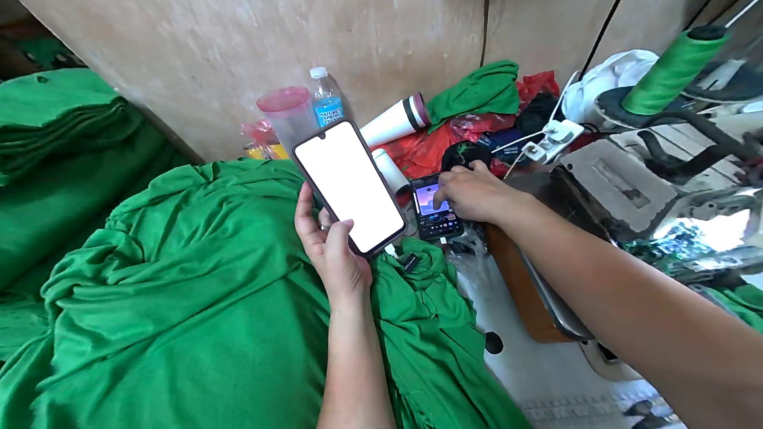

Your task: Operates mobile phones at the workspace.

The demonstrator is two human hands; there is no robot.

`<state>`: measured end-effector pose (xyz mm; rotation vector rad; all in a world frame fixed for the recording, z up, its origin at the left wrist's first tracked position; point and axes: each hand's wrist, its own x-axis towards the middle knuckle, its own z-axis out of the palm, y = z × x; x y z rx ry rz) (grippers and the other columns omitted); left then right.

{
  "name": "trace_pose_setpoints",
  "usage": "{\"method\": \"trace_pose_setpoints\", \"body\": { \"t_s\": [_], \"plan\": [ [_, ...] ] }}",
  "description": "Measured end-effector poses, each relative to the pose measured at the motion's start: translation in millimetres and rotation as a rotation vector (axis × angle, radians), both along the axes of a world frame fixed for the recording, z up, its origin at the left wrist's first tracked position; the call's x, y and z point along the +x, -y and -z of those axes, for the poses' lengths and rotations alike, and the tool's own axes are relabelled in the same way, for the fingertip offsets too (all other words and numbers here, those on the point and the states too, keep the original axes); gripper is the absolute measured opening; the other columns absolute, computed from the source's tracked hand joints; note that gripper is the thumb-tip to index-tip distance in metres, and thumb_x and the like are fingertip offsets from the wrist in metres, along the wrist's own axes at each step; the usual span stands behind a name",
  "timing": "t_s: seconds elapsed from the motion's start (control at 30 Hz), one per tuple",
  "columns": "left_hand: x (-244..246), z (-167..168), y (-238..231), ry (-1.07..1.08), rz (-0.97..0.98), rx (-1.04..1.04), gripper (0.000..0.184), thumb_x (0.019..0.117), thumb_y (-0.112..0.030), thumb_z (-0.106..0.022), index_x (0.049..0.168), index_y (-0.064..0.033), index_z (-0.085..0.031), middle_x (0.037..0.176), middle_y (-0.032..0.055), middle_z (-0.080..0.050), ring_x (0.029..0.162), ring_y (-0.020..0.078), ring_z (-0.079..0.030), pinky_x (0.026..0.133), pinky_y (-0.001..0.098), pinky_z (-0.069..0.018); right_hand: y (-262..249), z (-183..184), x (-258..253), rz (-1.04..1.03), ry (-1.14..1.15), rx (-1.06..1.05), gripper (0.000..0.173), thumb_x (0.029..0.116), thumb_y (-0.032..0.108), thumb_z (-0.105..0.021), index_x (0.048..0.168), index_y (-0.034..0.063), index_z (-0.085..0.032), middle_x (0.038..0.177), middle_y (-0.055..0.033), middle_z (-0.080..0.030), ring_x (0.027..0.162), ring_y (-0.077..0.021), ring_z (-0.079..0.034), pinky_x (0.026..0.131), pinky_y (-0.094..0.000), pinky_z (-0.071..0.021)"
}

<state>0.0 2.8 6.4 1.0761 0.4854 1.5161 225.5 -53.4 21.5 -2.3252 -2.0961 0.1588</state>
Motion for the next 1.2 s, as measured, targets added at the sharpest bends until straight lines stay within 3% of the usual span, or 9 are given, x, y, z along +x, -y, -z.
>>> {"method": "trace_pose_setpoints", "body": {
  "t_s": [0.33,0.5,0.63,0.9,1.2],
  "plan": [
    [0,0,0,0.011,0.004,0.002,0.067,0.0884,0.008,-0.040,0.152,-0.0136,-0.037,0.138,0.0061,-0.053,0.113,0.0150,-0.062,0.089,0.0347,-0.0563,-2,-2,0,0.036,0.017,-0.073,0.027,0.0932,0.002,-0.067,0.104,0.0229,-0.081,0.117,-0.0077,-0.070,0.124,-0.0323,-0.057,0.106,-0.0630,-0.0347],
    [-1,0,0,0.023,0.019,0.001,0.068,0.0886,0.009,-0.039,0.153,-0.0132,-0.036,0.138,0.0073,-0.055,0.115,0.0158,-0.063,0.090,0.0360,-0.0569,-1,-5,-4,0.023,0.011,-0.096,0.033,0.0935,0.001,-0.066,0.107,0.0268,-0.081,0.119,-0.0070,-0.069,0.123,-0.0320,-0.056,0.105,-0.0621,-0.0347],
    [-1,0,0,0.014,0.011,-0.003,0.067,0.0890,0.009,-0.040,0.152,-0.0136,-0.036,0.137,0.0066,-0.054,0.114,0.0146,-0.062,0.090,0.0347,-0.0563,-1,-4,-8,0.020,0.030,-0.135,0.037,0.0933,-0.004,-0.062,0.111,0.0238,-0.081,0.121,-0.0091,-0.069,0.126,-0.0351,-0.055,0.108,-0.0655,-0.0324],
    [0,-2,1,0.013,0.015,-0.015,0.069,0.0886,0.009,-0.039,0.153,-0.0140,-0.034,0.140,0.0069,-0.054,0.115,0.0155,-0.062,0.091,0.0357,-0.0565,2,-9,-3,0.051,-0.007,-0.009,0.032,0.0950,0.000,-0.062,0.113,0.0210,-0.079,0.121,-0.0093,-0.070,0.123,-0.0332,-0.057,0.104,-0.0615,-0.0358],
    [-1,0,0,0.018,0.020,-0.008,0.068,0.0890,0.009,-0.040,0.153,-0.0144,-0.035,0.135,0.0064,-0.056,0.112,0.0154,-0.063,0.089,0.0353,-0.0573,2,-12,-4,0.101,0.009,-0.090,0.025,0.0963,0.001,-0.061,0.104,0.0160,-0.079,0.118,-0.0105,-0.069,0.123,-0.0330,-0.057,0.100,-0.0587,-0.0383]
  ]
}}
